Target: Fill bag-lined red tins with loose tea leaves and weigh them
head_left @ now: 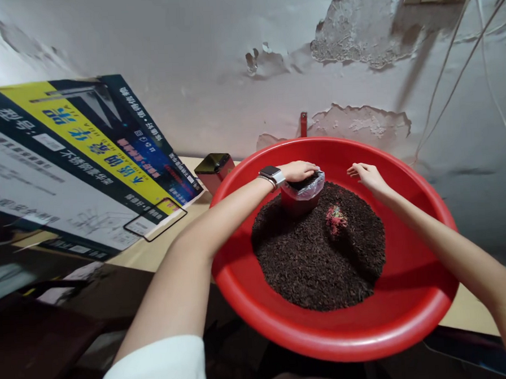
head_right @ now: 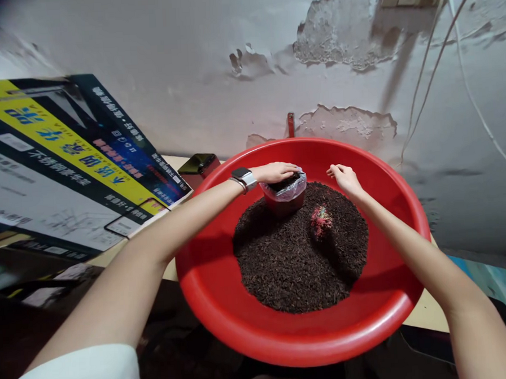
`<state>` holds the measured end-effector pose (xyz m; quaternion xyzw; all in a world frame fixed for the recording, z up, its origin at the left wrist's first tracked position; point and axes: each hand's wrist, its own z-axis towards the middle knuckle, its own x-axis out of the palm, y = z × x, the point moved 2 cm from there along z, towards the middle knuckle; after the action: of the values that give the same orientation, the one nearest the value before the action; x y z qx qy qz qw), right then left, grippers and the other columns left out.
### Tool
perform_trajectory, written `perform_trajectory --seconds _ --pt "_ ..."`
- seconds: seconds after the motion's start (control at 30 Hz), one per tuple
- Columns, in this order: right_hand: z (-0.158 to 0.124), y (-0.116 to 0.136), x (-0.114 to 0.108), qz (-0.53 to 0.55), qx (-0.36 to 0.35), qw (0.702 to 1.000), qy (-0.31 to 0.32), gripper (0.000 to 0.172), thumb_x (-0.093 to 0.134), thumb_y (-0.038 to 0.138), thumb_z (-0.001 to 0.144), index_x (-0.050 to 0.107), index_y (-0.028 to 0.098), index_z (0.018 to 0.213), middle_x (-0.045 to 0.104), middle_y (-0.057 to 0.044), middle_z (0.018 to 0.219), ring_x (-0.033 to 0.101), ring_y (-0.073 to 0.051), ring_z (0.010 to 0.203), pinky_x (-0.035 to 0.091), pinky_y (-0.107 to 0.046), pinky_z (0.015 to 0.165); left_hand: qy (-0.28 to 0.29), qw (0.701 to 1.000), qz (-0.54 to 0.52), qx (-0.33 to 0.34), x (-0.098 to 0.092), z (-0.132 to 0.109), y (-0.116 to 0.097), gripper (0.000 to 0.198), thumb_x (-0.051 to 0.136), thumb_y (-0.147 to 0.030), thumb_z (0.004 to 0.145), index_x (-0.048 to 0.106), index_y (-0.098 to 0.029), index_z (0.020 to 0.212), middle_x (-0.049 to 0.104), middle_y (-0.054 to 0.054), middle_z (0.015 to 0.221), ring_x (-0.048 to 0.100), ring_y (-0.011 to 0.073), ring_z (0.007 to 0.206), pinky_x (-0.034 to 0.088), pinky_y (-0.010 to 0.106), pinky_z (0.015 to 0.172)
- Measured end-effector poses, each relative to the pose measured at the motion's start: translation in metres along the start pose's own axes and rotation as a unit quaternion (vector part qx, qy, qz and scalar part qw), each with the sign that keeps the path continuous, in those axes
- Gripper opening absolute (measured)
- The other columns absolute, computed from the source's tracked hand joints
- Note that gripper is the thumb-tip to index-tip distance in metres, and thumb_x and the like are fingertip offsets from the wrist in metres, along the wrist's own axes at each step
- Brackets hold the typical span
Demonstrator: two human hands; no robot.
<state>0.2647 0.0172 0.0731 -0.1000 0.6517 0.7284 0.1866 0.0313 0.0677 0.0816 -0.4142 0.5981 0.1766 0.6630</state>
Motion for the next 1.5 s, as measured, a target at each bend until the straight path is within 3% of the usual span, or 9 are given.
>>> perform_trajectory --seconds 0.13,0.47,0.57,0.7,0.9,1.03,1.2,1.4,1.5 --pt "-0.002 -0.012 -0.003 0.066 0.056 0.996 -0.023 0.029 0.044 0.029 0.091 0.063 0.016 0.074 0.071 -0.009 0.090 0.063 -0.015 0.078 0.045 -0.026 0.072 0.074 0.992 0.102 -0.002 0.007 0.002 0.009 0.046 0.043 -0.030 0.093 0.051 -0.017 0.137 0.044 0.008 0.149 0.040 0.0215 0.139 0.024 0.032 0.116" --pt "-0.003 -0.020 -0.002 0.079 0.059 0.995 -0.004 0.029 0.046 0.027 0.092 0.063 0.015 0.072 0.072 -0.009 0.087 0.064 -0.013 0.077 0.047 -0.024 0.076 0.022 0.999 0.038 0.012 0.013 0.005 0.019 0.031 0.061 -0.024 0.084 0.069 -0.025 0.114 0.065 0.003 0.128 0.061 0.0180 0.116 0.037 0.024 0.104" --pt "-0.001 -0.023 -0.002 0.080 0.056 0.995 0.000 0.029 0.045 0.027 0.092 0.063 0.015 0.073 0.072 -0.009 0.086 0.065 -0.014 0.077 0.047 -0.024 0.074 -0.052 0.997 0.053 -0.003 -0.003 0.007 0.019 0.026 0.059 -0.032 0.086 0.074 -0.024 0.105 0.073 0.002 0.113 0.066 0.0183 0.102 0.043 0.022 0.095" --pt "0.003 -0.028 -0.003 0.077 0.042 0.996 -0.002 0.028 0.045 0.026 0.091 0.062 0.016 0.071 0.072 -0.009 0.084 0.066 -0.015 0.076 0.048 -0.025 0.075 -0.198 0.974 0.103 -0.043 -0.023 0.007 0.023 0.031 0.056 -0.020 0.086 0.071 -0.014 0.112 0.069 0.011 0.120 0.063 0.0211 0.111 0.042 0.025 0.099" --pt "0.009 -0.033 -0.003 0.061 0.026 0.998 0.012 0.027 0.046 0.029 0.089 0.064 0.017 0.073 0.073 -0.008 0.085 0.068 -0.016 0.082 0.049 -0.026 0.078 -0.084 0.983 0.136 -0.089 -0.026 0.005 0.021 0.032 0.058 -0.014 0.082 0.073 -0.021 0.109 0.073 0.007 0.110 0.067 0.0201 0.103 0.047 0.023 0.092" --pt "0.010 -0.035 -0.003 0.064 0.018 0.998 0.007 0.025 0.047 0.028 0.088 0.064 0.017 0.073 0.073 -0.008 0.082 0.068 -0.016 0.078 0.049 -0.027 0.078 -0.114 0.981 0.129 -0.089 -0.030 0.000 0.015 0.042 0.053 -0.006 0.078 0.071 -0.019 0.114 0.072 0.006 0.115 0.066 0.0175 0.104 0.046 0.020 0.092" --pt "0.009 -0.036 -0.001 0.077 0.023 0.997 0.014 0.024 0.047 0.026 0.086 0.063 0.017 0.070 0.072 -0.007 0.077 0.067 -0.016 0.076 0.050 -0.027 0.076 -0.055 0.981 0.140 -0.119 -0.026 -0.007 0.009 0.042 0.054 -0.007 0.076 0.072 -0.026 0.109 0.072 0.000 0.113 0.066 0.0159 0.104 0.047 0.018 0.088" --pt "0.010 -0.034 -0.003 0.044 0.035 0.997 0.047 0.024 0.047 0.028 0.088 0.065 0.016 0.078 0.073 -0.010 0.090 0.067 -0.017 0.083 0.050 -0.028 0.080 -0.225 0.961 0.055 -0.153 -0.040 -0.030 0.005 0.034 0.053 -0.013 0.082 0.071 -0.015 0.111 0.072 0.008 0.114 0.067 0.0191 0.102 0.047 0.024 0.093" --pt "0.003 -0.046 0.005 -0.031 0.056 0.978 0.198 0.044 0.035 0.041 0.095 0.070 0.016 0.089 0.073 -0.013 0.100 0.068 -0.022 0.090 0.051 -0.035 0.081 -0.296 0.927 0.004 -0.229 -0.037 -0.050 0.014 0.031 0.047 -0.025 0.090 0.069 -0.014 0.109 0.074 0.010 0.104 0.070 0.0200 0.091 0.050 0.027 0.087"
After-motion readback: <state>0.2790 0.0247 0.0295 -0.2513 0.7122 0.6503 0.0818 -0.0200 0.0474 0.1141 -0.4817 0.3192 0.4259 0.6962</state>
